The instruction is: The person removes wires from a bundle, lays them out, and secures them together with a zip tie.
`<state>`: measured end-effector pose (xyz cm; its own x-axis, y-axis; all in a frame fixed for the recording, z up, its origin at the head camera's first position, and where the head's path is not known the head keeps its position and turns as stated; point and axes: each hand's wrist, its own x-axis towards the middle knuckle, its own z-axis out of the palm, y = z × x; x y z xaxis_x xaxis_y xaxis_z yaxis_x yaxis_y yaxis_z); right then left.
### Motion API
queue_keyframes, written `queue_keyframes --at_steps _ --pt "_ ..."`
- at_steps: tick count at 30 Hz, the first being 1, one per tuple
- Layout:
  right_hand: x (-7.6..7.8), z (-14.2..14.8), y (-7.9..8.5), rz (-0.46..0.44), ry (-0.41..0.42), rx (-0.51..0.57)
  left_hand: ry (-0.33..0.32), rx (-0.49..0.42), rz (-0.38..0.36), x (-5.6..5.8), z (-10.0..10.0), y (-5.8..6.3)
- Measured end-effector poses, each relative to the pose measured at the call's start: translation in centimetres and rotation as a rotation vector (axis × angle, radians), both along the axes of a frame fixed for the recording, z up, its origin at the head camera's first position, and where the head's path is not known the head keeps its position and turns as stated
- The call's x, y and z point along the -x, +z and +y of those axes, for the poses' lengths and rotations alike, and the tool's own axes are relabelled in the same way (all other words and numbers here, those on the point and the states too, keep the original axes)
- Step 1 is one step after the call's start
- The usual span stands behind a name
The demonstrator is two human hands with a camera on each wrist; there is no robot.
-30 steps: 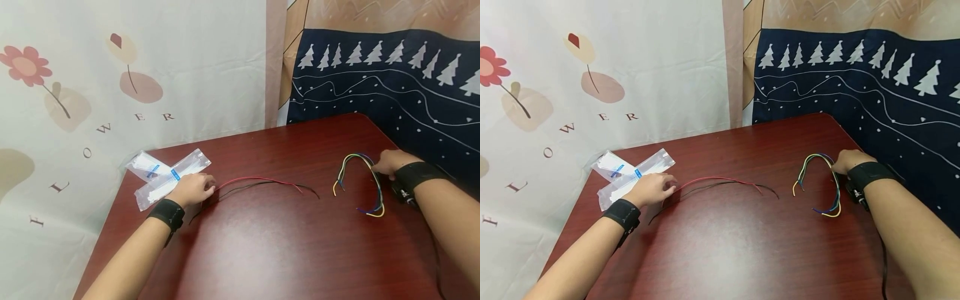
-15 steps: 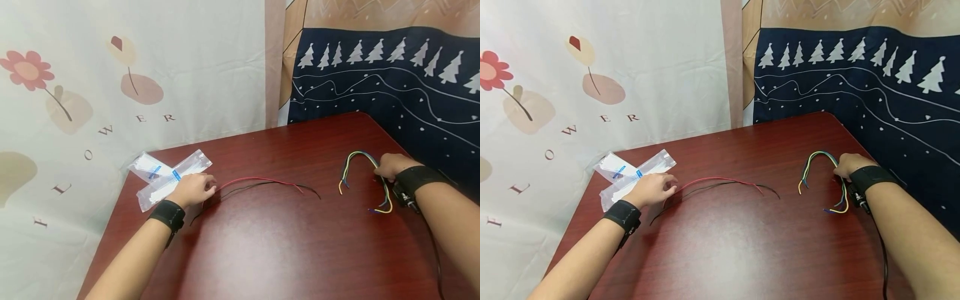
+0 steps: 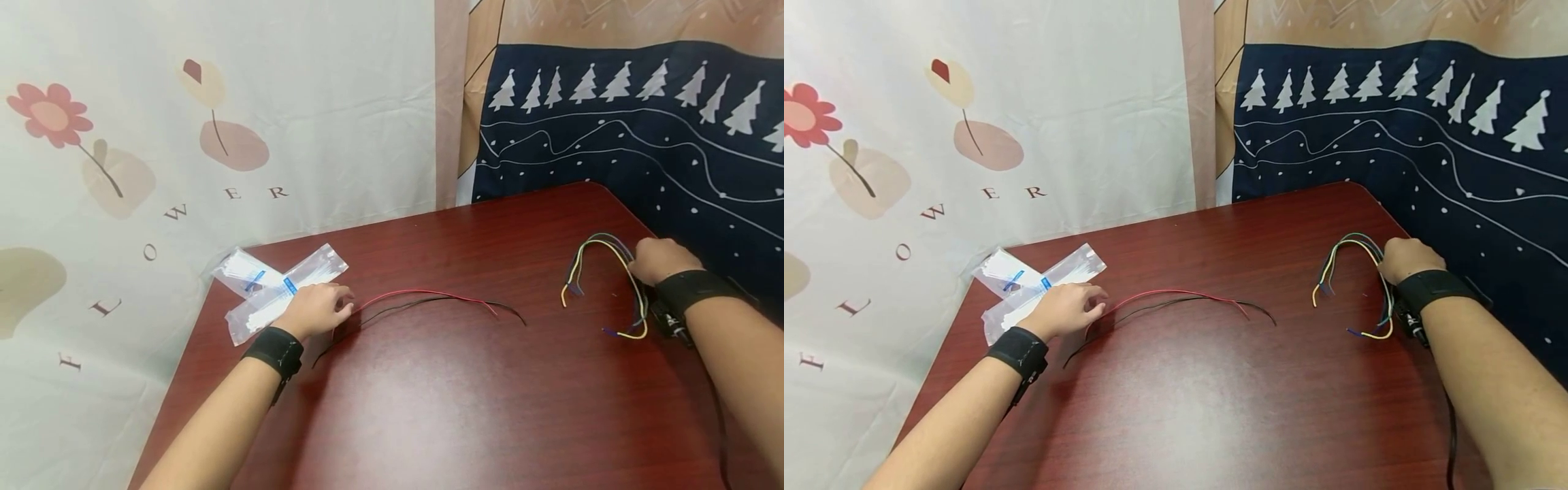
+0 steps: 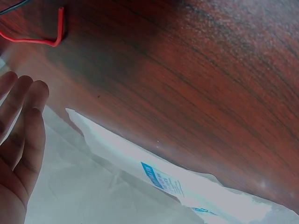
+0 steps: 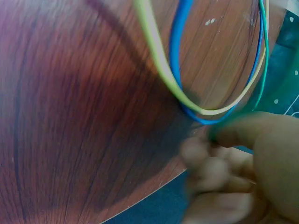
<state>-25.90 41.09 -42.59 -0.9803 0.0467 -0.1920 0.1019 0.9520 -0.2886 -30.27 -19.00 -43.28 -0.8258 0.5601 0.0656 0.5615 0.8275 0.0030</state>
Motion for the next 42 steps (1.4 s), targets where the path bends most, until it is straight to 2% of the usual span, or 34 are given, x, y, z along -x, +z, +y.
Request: queue_keyframes --at_steps 7,12,22,26,31,38,42 --pt "0.5 0.4 0.3 0.251 -0.059 0.007 0.003 0.011 -0.002 0.0 0.1 0.0" --pt "1.0 0.2 1.0 0.329 -0.092 -0.006 0.004 0.016 -0.020 0.0 0.1 0.1" --pt "2.2 -2.2 3.5 0.474 -0.019 -0.029 -0.014 0.002 0.013 0.2 0.2 0.3" --pt "2.6 -4.3 4.2 0.579 0.047 -0.030 -0.046 -0.006 0.080 0.6 0.6 0.5" --pt "3.1 -8.8 4.7 0.711 0.171 -0.004 -0.072 -0.035 0.144 0.9 1.5 1.4" --pt "2.9 -16.1 5.6 0.749 0.339 0.071 -0.091 -0.145 0.201 1.2 5.1 3.6" --pt "2.7 -19.4 6.0 0.774 0.428 0.122 -0.101 -0.249 0.226 0.9 7.5 5.1"
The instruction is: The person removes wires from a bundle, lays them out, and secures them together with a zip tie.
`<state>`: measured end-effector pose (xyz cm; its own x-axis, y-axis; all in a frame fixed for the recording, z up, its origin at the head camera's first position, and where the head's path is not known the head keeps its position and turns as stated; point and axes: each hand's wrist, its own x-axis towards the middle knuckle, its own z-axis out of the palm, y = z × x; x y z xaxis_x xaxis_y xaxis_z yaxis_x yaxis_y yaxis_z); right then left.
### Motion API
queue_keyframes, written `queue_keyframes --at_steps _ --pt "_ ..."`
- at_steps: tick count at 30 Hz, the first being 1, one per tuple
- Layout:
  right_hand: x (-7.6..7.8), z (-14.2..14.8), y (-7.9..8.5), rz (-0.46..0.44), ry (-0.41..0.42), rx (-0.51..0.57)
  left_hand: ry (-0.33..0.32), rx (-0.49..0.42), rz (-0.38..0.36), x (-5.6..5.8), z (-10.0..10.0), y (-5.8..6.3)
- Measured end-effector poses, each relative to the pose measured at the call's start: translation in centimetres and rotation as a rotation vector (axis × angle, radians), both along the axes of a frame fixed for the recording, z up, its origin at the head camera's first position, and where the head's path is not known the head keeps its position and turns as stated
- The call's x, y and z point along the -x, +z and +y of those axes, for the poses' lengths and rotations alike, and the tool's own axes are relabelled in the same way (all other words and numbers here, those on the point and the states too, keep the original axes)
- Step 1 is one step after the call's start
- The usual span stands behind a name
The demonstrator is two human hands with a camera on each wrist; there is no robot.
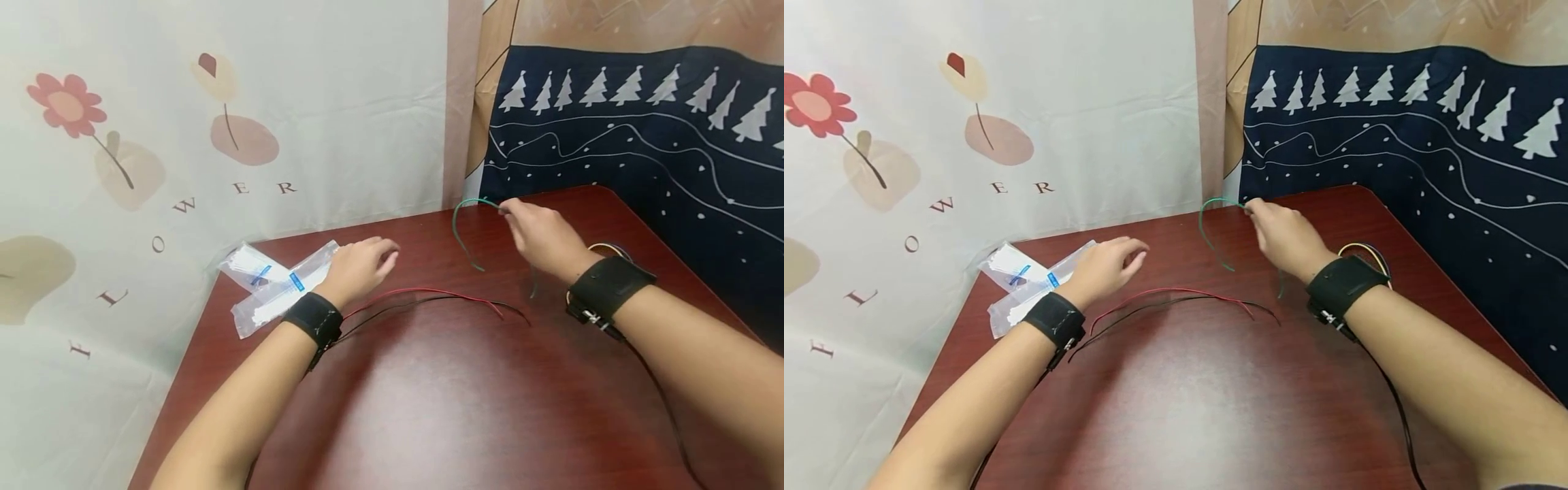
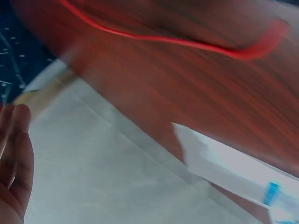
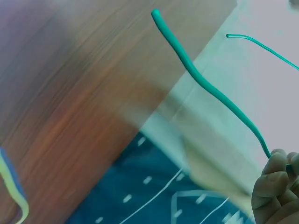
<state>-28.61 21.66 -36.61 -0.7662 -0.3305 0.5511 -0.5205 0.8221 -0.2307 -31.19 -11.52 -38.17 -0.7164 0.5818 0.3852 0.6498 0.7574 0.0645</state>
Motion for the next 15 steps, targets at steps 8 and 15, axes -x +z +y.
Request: queue_keyframes --at_steps 8,15 --pt "0.0 -4.4 -0.2 -0.024 0.106 0.028 -0.066 -0.296 -0.172 -0.7 3.0 2.1" --pt "0.2 -6.8 -0.5 -0.049 0.139 0.037 -0.132 -0.531 -0.400 -1.0 3.6 2.5"
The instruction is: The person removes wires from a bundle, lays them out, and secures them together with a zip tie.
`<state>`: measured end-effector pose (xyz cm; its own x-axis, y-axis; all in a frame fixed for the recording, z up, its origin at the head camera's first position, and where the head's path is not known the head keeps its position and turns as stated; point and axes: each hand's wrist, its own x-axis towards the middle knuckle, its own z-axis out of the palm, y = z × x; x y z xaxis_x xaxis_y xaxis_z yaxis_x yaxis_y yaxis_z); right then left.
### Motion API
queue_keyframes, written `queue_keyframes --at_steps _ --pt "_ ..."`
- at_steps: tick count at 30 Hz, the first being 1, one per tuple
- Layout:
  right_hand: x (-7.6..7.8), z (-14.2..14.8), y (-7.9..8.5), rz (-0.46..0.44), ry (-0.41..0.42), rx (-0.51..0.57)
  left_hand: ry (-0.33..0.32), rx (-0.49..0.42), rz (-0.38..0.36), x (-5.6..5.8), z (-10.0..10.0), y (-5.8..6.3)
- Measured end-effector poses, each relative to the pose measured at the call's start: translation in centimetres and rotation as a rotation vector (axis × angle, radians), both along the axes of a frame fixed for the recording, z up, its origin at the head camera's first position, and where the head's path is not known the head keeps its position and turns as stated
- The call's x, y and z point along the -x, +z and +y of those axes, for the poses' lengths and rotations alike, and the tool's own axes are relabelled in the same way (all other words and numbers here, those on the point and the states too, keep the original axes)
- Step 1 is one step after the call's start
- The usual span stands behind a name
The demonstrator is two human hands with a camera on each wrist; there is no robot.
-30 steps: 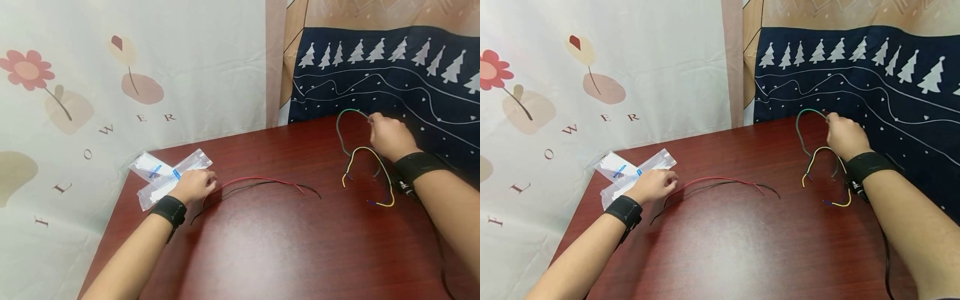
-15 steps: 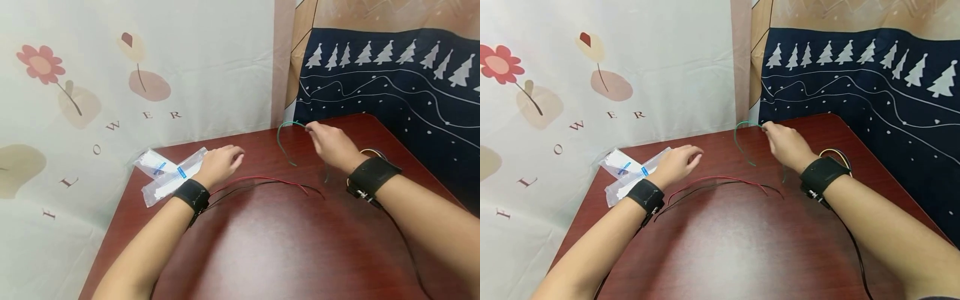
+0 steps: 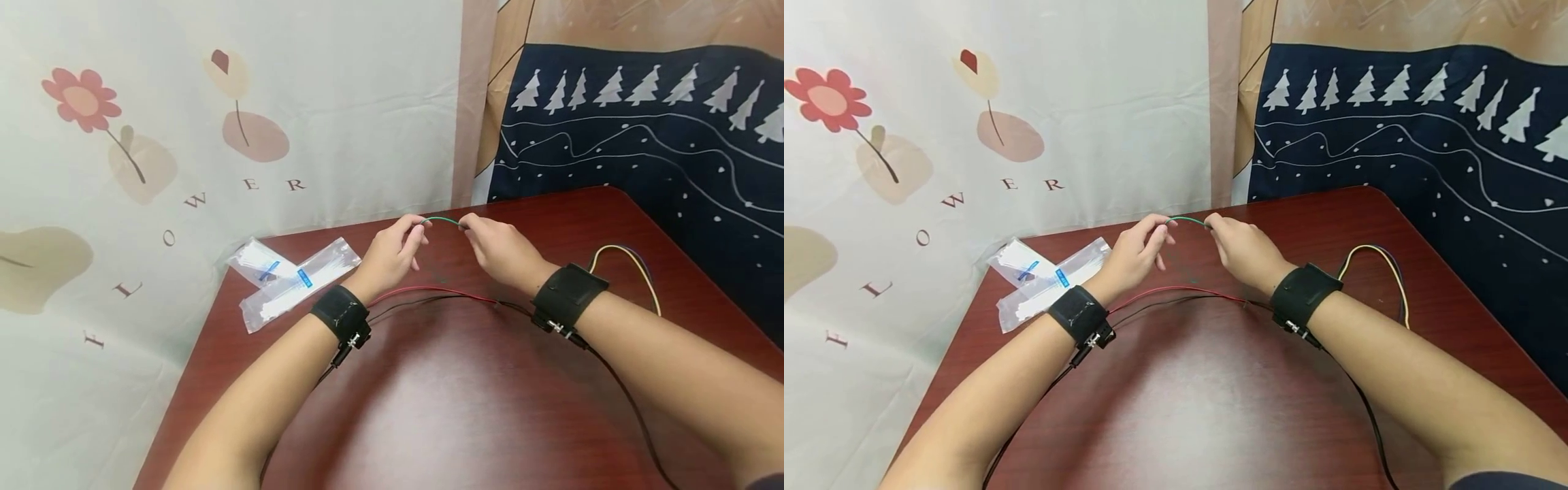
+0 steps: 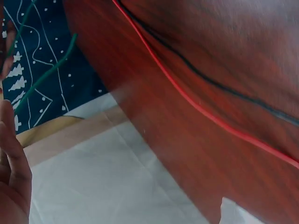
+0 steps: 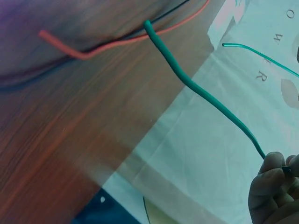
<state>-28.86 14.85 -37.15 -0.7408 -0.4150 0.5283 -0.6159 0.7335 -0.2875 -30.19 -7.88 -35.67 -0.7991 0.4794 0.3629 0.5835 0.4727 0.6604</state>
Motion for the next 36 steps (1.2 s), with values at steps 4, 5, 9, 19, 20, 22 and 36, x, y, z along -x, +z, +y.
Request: queue_keyframes --at_steps 4,5,9,19,20,22,36 --pt "0.0 -0.6 -0.1 0.001 -0.003 -0.007 -0.006 -0.080 -0.052 -0.1 0.2 -0.1" --pt "0.0 -0.7 0.0 0.005 -0.010 -0.010 -0.003 -0.088 -0.056 -0.1 0.2 -0.1" --pt "-0.1 -1.1 0.2 0.024 -0.030 -0.021 -0.004 -0.070 -0.051 -0.1 0.3 -0.1" --pt "-0.3 -2.6 0.8 0.059 0.017 -0.007 -0.028 0.065 -0.020 -0.2 1.0 -0.5" --pt "-0.3 -2.7 0.8 0.057 0.023 -0.006 -0.031 0.074 -0.018 -0.2 1.0 -0.6" --pt "-0.3 -2.6 0.8 0.058 0.033 -0.012 -0.038 0.091 -0.016 -0.2 1.1 -0.6" --pt "0.1 -1.3 -0.3 0.016 0.093 -0.075 -0.153 0.117 -0.157 -0.1 -1.3 -2.8"
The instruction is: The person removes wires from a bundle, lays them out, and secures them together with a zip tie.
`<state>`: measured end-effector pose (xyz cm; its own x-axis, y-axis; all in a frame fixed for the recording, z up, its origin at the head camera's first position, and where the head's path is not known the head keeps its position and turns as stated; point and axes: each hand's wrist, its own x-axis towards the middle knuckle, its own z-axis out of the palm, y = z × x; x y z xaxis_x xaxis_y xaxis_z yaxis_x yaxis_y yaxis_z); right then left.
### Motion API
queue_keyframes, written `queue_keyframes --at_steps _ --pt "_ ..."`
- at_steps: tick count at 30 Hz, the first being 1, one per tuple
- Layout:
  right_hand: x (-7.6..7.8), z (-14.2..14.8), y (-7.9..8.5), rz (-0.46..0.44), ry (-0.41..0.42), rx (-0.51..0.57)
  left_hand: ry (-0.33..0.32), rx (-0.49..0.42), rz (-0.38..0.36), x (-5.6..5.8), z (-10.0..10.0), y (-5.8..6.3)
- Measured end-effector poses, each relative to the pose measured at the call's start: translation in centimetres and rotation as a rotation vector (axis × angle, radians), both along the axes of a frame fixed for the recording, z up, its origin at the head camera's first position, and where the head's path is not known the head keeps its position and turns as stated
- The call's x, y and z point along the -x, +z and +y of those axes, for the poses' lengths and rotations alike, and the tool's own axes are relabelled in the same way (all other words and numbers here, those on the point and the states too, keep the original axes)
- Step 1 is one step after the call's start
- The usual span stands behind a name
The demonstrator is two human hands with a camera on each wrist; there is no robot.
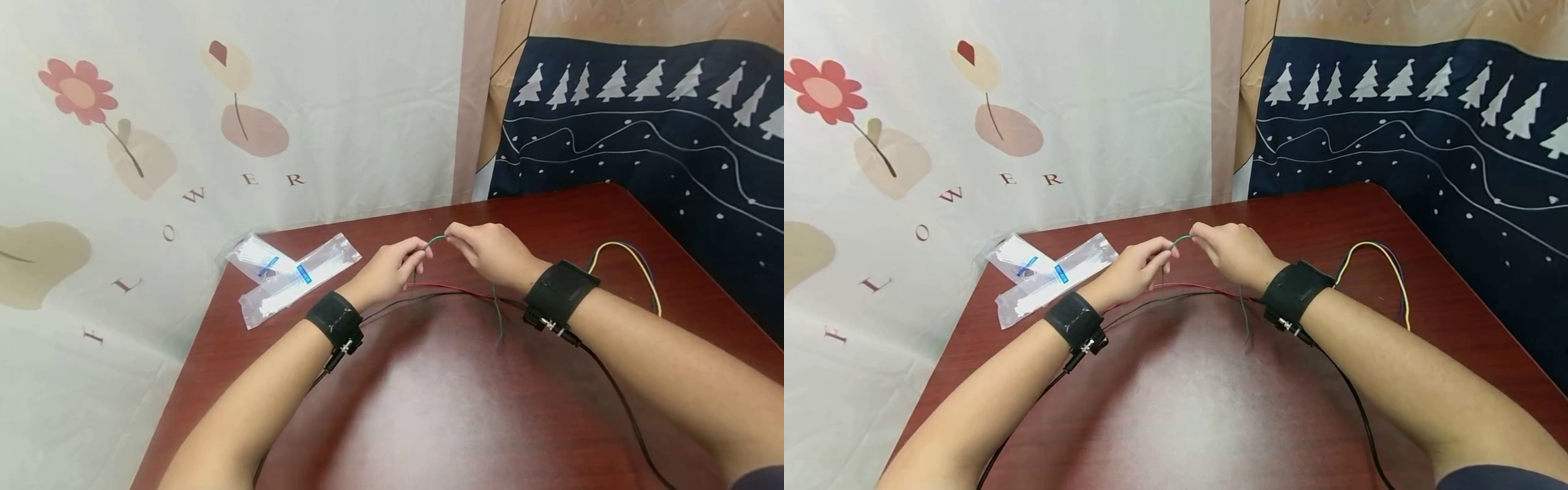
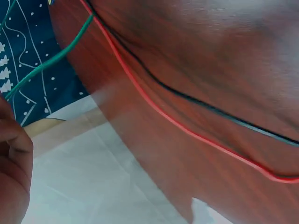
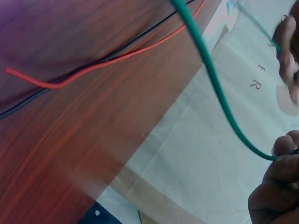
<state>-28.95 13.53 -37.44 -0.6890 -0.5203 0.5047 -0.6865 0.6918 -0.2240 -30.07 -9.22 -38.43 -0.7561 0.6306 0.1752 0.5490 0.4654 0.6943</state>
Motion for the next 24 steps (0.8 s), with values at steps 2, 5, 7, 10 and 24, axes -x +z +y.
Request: queue_keyframes --at_steps 2,5,7,10,24 --pt "0.1 0.2 0.0 -0.020 -0.005 0.010 -0.006 -0.009 -0.050 -0.1 -0.7 -0.3" --pt "0.1 0.7 0.0 -0.038 -0.012 0.011 -0.001 0.027 -0.057 -0.2 -1.6 -0.7" --pt "0.2 1.2 0.0 -0.044 -0.024 0.013 0.010 0.073 -0.027 -0.3 -2.4 -1.0" --pt "0.4 2.0 -0.1 -0.043 -0.037 -0.006 0.031 0.147 0.021 -0.3 -3.6 -1.3" --pt "0.0 3.8 -1.3 -0.189 0.008 -0.158 0.059 0.342 0.302 0.2 -6.8 -1.3"
